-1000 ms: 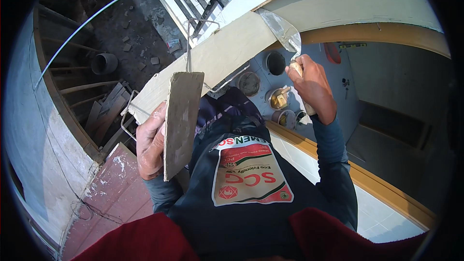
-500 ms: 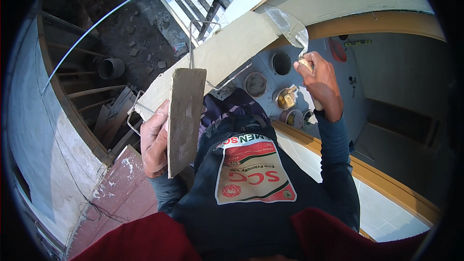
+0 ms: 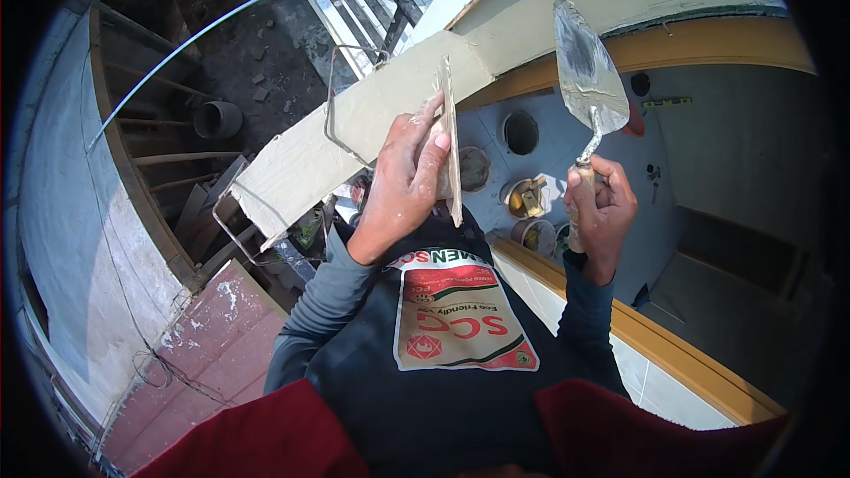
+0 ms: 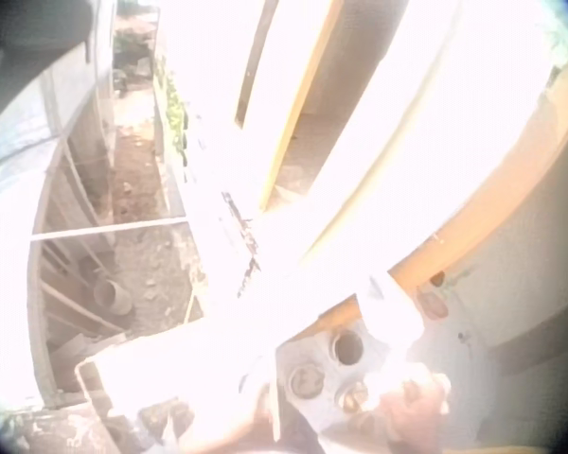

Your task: The person applies plaster to the corner of a wall using a trowel while holding a board, and later smooths the edges of the wall with a sanding block.

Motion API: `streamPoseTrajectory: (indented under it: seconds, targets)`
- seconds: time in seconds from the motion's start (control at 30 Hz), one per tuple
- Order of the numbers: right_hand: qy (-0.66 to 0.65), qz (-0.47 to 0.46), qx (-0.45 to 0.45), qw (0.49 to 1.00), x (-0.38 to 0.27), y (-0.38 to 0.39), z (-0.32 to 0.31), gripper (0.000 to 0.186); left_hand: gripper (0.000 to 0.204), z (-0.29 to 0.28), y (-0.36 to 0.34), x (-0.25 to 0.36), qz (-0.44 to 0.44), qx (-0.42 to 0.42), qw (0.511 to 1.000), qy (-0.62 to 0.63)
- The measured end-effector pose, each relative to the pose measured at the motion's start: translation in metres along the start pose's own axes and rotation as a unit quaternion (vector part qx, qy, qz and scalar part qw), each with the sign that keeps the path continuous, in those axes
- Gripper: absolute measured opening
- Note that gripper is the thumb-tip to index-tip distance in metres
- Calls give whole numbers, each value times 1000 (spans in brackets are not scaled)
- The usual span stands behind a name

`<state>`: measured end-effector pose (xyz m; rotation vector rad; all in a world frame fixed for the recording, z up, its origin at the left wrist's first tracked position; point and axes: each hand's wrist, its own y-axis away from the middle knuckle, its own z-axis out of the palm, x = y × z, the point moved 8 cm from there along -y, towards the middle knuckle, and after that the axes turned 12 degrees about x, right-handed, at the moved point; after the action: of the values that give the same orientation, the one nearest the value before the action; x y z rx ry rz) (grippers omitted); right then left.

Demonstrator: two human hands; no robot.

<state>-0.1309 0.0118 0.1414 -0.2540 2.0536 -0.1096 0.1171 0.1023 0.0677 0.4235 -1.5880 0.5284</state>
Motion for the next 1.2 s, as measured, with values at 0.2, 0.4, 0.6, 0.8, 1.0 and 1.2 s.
streamPoseTrajectory:
  seconds: [0.2, 0.4, 0.6, 0.8, 1.0, 1.2]
  targets:
    - [-8, 22, -14, 1000, -5, 12, 11, 21, 49, 44, -54, -32, 50, 160, 985, -52]
    - [28, -2, -30, 999, -18, 12, 6, 26, 50, 28, -80, -40, 5, 211, 976, -49]
    - [32, -98, -36, 994, -40, 14, 9, 27, 50, 16, -89, -42, 7, 237, 971, -33]
    - [49, -113, -50, 991, -49, 17, 17, 20, 50, 12, -96, -39, 3, 231, 972, -31]
    - [36, -74, -48, 995, -43, 19, 11, 27, 48, 8, -105, -42, 1, 213, 977, 8]
    - [30, -65, -51, 996, -34, 21, 8, 29, 49, 11, -106, -47, 12, 201, 979, 26]
